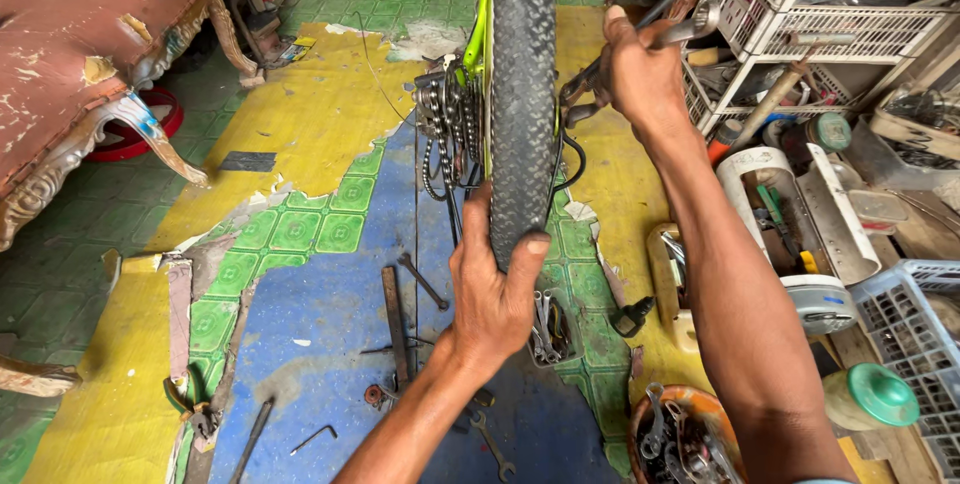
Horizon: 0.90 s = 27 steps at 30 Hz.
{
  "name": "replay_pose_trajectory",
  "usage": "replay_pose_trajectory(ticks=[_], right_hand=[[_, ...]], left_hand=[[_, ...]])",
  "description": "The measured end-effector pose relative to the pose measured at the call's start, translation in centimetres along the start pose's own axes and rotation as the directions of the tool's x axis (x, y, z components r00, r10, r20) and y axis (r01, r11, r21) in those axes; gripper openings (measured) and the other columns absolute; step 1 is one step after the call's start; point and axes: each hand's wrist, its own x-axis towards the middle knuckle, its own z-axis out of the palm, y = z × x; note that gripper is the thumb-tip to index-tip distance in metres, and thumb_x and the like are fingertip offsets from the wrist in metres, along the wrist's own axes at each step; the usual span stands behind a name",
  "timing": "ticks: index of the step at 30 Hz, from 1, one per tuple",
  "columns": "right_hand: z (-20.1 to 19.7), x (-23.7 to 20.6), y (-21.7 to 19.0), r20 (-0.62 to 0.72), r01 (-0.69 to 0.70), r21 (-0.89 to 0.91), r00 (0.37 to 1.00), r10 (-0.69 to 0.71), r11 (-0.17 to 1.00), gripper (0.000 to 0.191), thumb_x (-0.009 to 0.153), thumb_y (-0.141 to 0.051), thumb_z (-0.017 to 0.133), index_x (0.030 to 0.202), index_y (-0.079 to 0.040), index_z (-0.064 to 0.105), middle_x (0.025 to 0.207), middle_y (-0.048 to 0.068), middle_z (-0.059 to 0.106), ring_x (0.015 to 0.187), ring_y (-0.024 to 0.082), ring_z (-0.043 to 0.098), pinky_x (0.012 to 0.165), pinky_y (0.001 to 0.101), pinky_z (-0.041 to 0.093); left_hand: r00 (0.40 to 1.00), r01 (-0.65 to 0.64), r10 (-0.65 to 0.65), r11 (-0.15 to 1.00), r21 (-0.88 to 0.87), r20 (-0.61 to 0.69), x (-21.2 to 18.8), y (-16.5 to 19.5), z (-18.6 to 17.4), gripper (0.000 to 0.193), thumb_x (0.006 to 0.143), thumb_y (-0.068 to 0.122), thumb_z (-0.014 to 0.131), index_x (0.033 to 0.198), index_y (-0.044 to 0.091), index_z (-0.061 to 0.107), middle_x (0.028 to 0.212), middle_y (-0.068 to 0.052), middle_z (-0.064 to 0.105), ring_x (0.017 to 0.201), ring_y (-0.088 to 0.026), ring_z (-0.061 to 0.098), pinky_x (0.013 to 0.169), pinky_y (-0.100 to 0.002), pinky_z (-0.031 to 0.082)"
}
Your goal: The person adjusts the rear derailleur and chain on a green bicycle using a wrench and hammer. They rotate the wheel to test the chain movement and tighten components on the rear hub.
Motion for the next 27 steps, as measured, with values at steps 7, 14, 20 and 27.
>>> replay_pose_trajectory(ticks=[7,14,20,27], right_hand=[[-0.6,-3.4,1.9,-0.174,0.079,0.055,0.982,-0.069,0.995,0.061,0.109,-0.057,0.045,0.063,-0.016,0.043,0.055,-0.001,0.044,0.046,0.013,0.046,0.046,0.0343,0.042],[-1.9,-1.9,3.6,-0.215,0.150,0.008,0.966,-0.145,0.989,0.065,0.105,-0.068,0.037,0.066,-0.018,0.050,0.055,-0.004,0.054,0.046,0.011,0.059,0.045,0.0326,0.057],[-2.1,-5.9,3.8,-0.139,0.250,0.057,0.961,-0.240,0.967,0.069,0.109,-0.061,0.033,0.060,-0.013,0.040,0.053,0.002,0.043,0.046,0.016,0.045,0.046,0.0369,0.041],[-0.7,-12.4,3.4,-0.076,0.639,-0.100,0.759,-0.646,0.763,0.054,0.117,-0.028,0.032,0.075,0.000,0.050,0.072,0.011,0.054,0.063,0.020,0.056,0.057,0.0354,0.045]], left_hand=[[1.000,0.009,-0.008,1.000,0.021,-0.017,2.2,2.6,0.2,0.048,0.105,0.036,0.056,0.136,0.000,0.049,0.096,-0.010,0.069,0.085,-0.018,0.064,0.078,-0.037,0.055],[0.990,-0.105,0.111,0.992,0.067,-0.085,1.6,3.6,0.7,0.046,0.110,0.032,0.053,0.142,0.000,0.047,0.104,-0.011,0.068,0.093,-0.019,0.063,0.085,-0.037,0.054],[0.993,-0.039,0.053,0.990,0.136,-0.104,1.6,2.4,1.0,0.045,0.107,0.031,0.057,0.140,0.001,0.049,0.099,-0.011,0.071,0.087,-0.020,0.067,0.080,-0.038,0.055],[0.993,-0.072,0.081,0.993,0.099,-0.090,-0.4,0.9,1.0,0.053,0.107,0.033,0.053,0.147,0.000,0.043,0.097,-0.012,0.067,0.085,-0.019,0.064,0.078,-0.036,0.054]])
